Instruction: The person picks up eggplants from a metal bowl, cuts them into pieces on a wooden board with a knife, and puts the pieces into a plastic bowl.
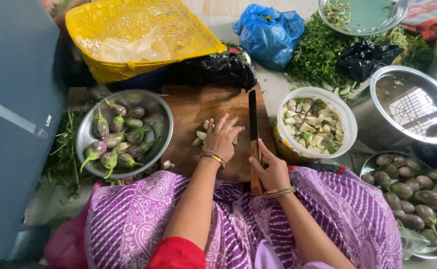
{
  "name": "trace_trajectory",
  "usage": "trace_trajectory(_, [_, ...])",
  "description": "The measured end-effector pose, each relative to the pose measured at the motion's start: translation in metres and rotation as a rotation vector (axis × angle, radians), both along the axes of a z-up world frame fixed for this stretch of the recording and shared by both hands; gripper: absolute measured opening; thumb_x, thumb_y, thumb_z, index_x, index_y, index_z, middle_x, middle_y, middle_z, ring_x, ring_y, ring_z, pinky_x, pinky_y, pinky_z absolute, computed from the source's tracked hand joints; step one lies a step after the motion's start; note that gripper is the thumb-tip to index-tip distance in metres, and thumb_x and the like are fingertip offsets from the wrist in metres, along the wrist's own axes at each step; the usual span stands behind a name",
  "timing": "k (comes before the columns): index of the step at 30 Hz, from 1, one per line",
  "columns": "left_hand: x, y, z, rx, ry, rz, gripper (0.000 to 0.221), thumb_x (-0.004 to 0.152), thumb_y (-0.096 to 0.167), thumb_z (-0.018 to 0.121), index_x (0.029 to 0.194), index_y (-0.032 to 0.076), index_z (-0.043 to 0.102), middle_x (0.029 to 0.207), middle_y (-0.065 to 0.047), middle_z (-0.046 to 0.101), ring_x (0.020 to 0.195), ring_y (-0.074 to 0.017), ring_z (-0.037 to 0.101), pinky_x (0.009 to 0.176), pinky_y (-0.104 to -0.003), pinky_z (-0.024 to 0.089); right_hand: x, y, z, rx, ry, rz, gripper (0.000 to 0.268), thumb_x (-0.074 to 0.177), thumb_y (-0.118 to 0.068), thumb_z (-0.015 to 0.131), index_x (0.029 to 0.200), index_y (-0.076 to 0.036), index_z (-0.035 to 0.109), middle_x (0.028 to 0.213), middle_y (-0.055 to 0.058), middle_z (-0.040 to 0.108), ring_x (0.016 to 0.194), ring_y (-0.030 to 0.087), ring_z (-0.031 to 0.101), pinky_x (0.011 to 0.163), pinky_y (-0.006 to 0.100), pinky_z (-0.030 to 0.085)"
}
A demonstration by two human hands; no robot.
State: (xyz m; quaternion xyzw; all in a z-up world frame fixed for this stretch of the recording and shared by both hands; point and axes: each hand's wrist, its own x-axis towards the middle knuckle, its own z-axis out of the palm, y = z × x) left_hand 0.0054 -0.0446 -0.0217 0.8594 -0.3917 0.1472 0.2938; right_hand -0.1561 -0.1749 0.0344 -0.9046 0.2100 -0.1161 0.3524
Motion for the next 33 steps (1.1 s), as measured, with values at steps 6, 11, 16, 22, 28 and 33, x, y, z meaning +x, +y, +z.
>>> trace_trajectory(6, [0.001, -0.005, -0.007, 0.151, 0.049, 0.124, 0.027, 0.085, 0.025, 0.075, 0.112, 0.022, 0.074, 0.126, -0.001, 0.067, 0.13, -0.0241, 0.05, 0.121, -0.062, 0.023, -0.005, 0.005, -0.004, -0.058, 0.048, 0.042, 0.071, 0.084, -0.033, 0.077, 0.149, -0.017, 0.053, 0.063, 0.018, 0.064, 0.051, 0.031, 0.063, 0.055, 0.04, 0.05])
trace_trajectory(11, [-0.005, 0.002, 0.008, 0.1, 0.112, 0.271, 0.035, 0.078, 0.027, 0.081, 0.11, 0.016, 0.073, 0.106, -0.001, 0.07, 0.116, -0.0247, 0.056, 0.109, -0.055, 0.035, -0.006, 0.013, -0.013, -0.121, -0.048, 0.208, 0.07, 0.083, -0.033, 0.076, 0.148, -0.017, 0.053, 0.07, 0.017, 0.07, 0.062, 0.034, 0.071, 0.06, 0.044, 0.055])
trace_trajectory(16, [-0.004, 0.002, 0.0, 0.069, 0.185, 0.291, 0.019, 0.079, 0.021, 0.08, 0.097, 0.017, 0.075, 0.107, 0.0, 0.071, 0.118, -0.0242, 0.057, 0.107, -0.051, 0.038, -0.005, 0.018, -0.016, -0.271, 0.088, 0.256, 0.069, 0.084, -0.035, 0.073, 0.148, -0.02, 0.052, 0.073, 0.019, 0.072, 0.068, 0.039, 0.072, 0.064, 0.05, 0.057])
trace_trajectory(22, [0.002, 0.001, -0.008, 0.041, 0.193, 0.298, 0.014, 0.077, 0.018, 0.079, 0.09, 0.017, 0.079, 0.104, -0.001, 0.073, 0.119, -0.0243, 0.056, 0.108, -0.048, 0.036, 0.023, 0.025, -0.029, -0.379, 0.19, 0.271, 0.067, 0.084, -0.033, 0.07, 0.147, -0.021, 0.05, 0.083, 0.016, 0.075, 0.076, 0.04, 0.072, 0.069, 0.053, 0.057])
trace_trajectory(28, [0.001, 0.005, -0.007, 0.019, 0.134, 0.281, 0.012, 0.079, 0.018, 0.079, 0.091, 0.017, 0.079, 0.102, -0.002, 0.073, 0.118, -0.0258, 0.056, 0.113, -0.048, 0.034, 0.046, 0.017, -0.029, -0.384, 0.247, 0.278, 0.067, 0.086, -0.034, 0.067, 0.15, -0.024, 0.049, 0.086, 0.017, 0.075, 0.081, 0.039, 0.072, 0.075, 0.052, 0.057])
trace_trajectory(33, [-0.008, 0.014, 0.005, 0.069, 0.209, 0.289, 0.014, 0.083, 0.019, 0.078, 0.097, 0.019, 0.077, 0.11, 0.0, 0.072, 0.126, -0.0249, 0.054, 0.124, -0.052, 0.028, 0.053, 0.008, -0.024, -0.341, 0.3, 0.224, 0.064, 0.091, -0.041, 0.067, 0.152, -0.029, 0.048, 0.087, 0.021, 0.073, 0.082, 0.042, 0.071, 0.074, 0.053, 0.056])
